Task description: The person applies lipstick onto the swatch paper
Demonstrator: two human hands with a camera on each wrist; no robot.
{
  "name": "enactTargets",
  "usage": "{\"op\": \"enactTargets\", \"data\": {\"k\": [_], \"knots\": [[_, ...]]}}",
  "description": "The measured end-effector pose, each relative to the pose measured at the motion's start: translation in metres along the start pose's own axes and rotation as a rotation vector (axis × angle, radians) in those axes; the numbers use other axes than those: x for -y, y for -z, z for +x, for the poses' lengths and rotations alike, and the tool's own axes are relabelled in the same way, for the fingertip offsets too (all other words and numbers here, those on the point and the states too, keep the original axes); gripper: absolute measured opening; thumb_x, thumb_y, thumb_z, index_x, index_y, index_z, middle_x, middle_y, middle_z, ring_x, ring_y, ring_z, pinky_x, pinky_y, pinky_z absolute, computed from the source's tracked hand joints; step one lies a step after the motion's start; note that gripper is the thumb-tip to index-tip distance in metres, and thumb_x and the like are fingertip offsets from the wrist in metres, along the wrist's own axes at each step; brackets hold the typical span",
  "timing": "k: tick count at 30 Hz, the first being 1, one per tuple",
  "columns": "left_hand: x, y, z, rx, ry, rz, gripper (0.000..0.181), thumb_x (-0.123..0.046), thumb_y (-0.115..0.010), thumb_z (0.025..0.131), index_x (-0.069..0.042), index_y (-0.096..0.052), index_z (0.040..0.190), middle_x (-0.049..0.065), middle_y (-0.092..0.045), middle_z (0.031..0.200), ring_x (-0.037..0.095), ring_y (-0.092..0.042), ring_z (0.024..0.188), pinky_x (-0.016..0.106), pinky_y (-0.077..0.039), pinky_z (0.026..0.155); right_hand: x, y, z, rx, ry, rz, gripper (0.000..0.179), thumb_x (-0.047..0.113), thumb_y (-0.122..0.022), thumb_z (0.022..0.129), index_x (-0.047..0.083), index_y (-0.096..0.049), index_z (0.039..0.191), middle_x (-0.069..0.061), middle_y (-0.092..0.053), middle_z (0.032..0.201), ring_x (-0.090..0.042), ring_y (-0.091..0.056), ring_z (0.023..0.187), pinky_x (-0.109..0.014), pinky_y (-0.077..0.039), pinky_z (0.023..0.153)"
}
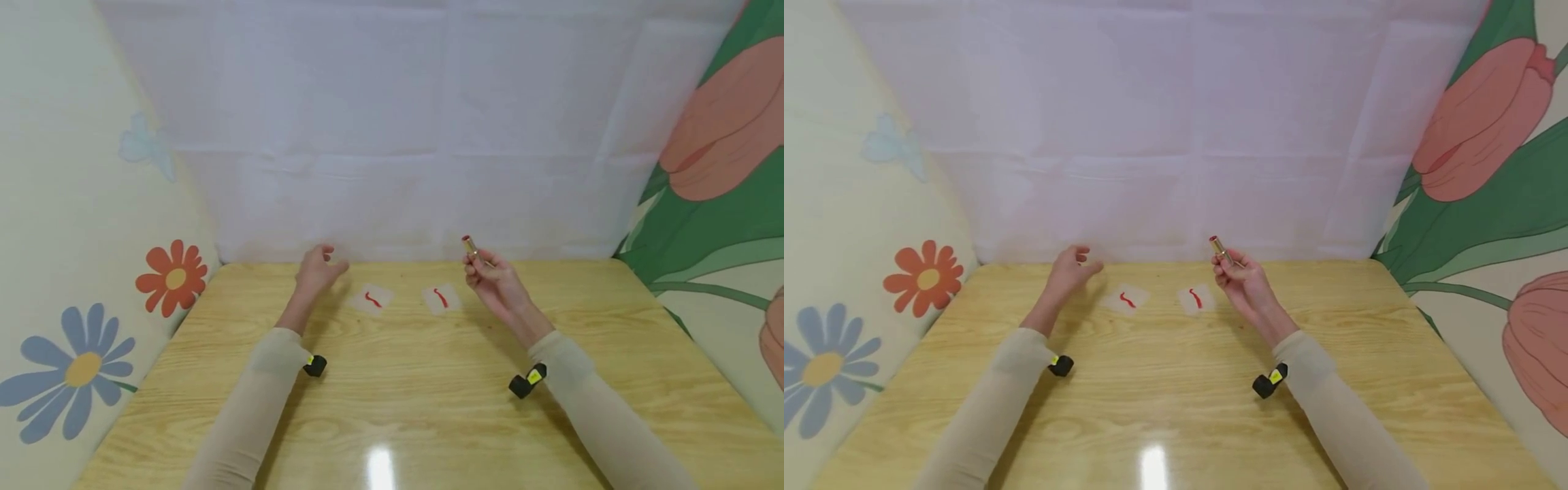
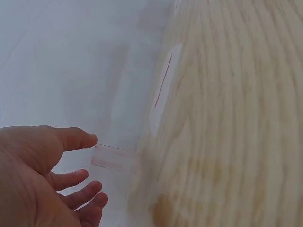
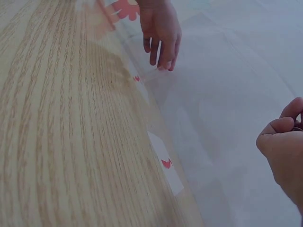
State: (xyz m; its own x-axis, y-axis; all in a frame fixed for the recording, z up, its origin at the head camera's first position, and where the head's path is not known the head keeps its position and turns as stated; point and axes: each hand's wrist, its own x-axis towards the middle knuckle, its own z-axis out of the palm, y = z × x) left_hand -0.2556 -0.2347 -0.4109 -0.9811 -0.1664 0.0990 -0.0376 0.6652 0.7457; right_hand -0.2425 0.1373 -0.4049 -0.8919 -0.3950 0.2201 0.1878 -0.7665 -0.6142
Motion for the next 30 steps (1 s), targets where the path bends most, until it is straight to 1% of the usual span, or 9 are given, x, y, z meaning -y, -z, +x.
{"op": "enactTargets", "data": {"k": [3,5,7,9,13,18,23,30], "knots": [[0.002,0.001,0.0,0.041,0.006,0.035,0.059,-0.029,-0.066,0.096,0.006,-0.049,0.141,0.028,-0.052,0.138,0.044,-0.048,0.127,0.064,-0.027,0.105,-0.001,-0.001,0.0,-0.006,0.001,0.004,0.028,-0.009,-0.038,0.105,-0.004,-0.065,0.103,-0.018,-0.065,0.099,-0.02,-0.062,0.079,-0.029,-0.048,0.074],[0.003,0.001,0.001,0.067,0.015,0.043,0.057,-0.028,-0.067,0.097,0.005,-0.051,0.14,0.027,-0.053,0.137,0.043,-0.049,0.125,0.063,-0.029,0.105,-0.002,-0.001,0.001,-0.012,-0.001,0.005,0.028,-0.009,-0.038,0.105,-0.004,-0.065,0.102,-0.018,-0.065,0.099,-0.021,-0.062,0.079,-0.03,-0.048,0.074],[0.003,0.0,0.001,0.08,0.023,0.047,0.055,-0.027,-0.068,0.097,0.004,-0.052,0.139,0.025,-0.055,0.135,0.042,-0.051,0.123,0.061,-0.032,0.105,-0.002,-0.002,0.001,-0.011,-0.003,0.011,0.027,-0.009,-0.039,0.105,-0.004,-0.065,0.102,-0.018,-0.065,0.099,-0.021,-0.062,0.08,-0.03,-0.048,0.074],[0.004,0.0,0.003,0.075,0.023,0.044,0.051,-0.025,-0.068,0.096,0.003,-0.054,0.137,0.024,-0.058,0.132,0.041,-0.054,0.121,0.058,-0.035,0.103,-0.002,-0.002,0.002,-0.008,-0.002,0.018,0.027,-0.009,-0.039,0.105,-0.004,-0.065,0.102,-0.018,-0.064,0.1,-0.021,-0.061,0.082,-0.029,-0.048,0.075],[0.007,-0.001,0.007,0.033,0.003,0.048,0.043,-0.021,-0.069,0.095,0.003,-0.059,0.129,0.023,-0.063,0.125,0.038,-0.058,0.115,0.053,-0.04,0.099,-0.001,-0.003,0.003,-0.004,0.007,0.016,0.026,-0.008,-0.039,0.106,-0.004,-0.065,0.102,-0.017,-0.064,0.1,-0.021,-0.06,0.085,-0.028,-0.048,0.076],[0.012,-0.004,0.009,0.003,-0.026,0.053,0.032,-0.017,-0.069,0.094,0.004,-0.063,0.117,0.022,-0.064,0.115,0.036,-0.059,0.107,0.048,-0.045,0.093,-0.001,-0.002,0.002,-0.01,0.006,-0.007,0.027,-0.008,-0.039,0.106,-0.003,-0.065,0.101,-0.016,-0.065,0.099,-0.02,-0.061,0.083,-0.028,-0.048,0.075],[0.015,-0.008,0.008,0.005,-0.04,0.029,0.027,-0.015,-0.069,0.095,0.005,-0.063,0.113,0.021,-0.064,0.11,0.035,-0.059,0.102,0.046,-0.047,0.089,-0.001,-0.001,0.001,-0.016,-0.003,-0.02,0.026,-0.007,-0.039,0.106,-0.003,-0.065,0.104,-0.016,-0.064,0.1,-0.019,-0.061,0.081,-0.028,-0.048,0.075],[0.009,-0.012,0.004,0.033,-0.053,-0.011,0.028,-0.013,-0.068,0.095,0.005,-0.062,0.116,0.022,-0.062,0.114,0.036,-0.058,0.105,0.047,-0.047,0.09,0.001,0.003,-0.002,-0.029,-0.011,-0.018,0.022,-0.006,-0.042,0.106,-0.003,-0.064,0.107,-0.016,-0.064,0.101,-0.02,-0.061,0.083,-0.028,-0.048,0.075]]}}
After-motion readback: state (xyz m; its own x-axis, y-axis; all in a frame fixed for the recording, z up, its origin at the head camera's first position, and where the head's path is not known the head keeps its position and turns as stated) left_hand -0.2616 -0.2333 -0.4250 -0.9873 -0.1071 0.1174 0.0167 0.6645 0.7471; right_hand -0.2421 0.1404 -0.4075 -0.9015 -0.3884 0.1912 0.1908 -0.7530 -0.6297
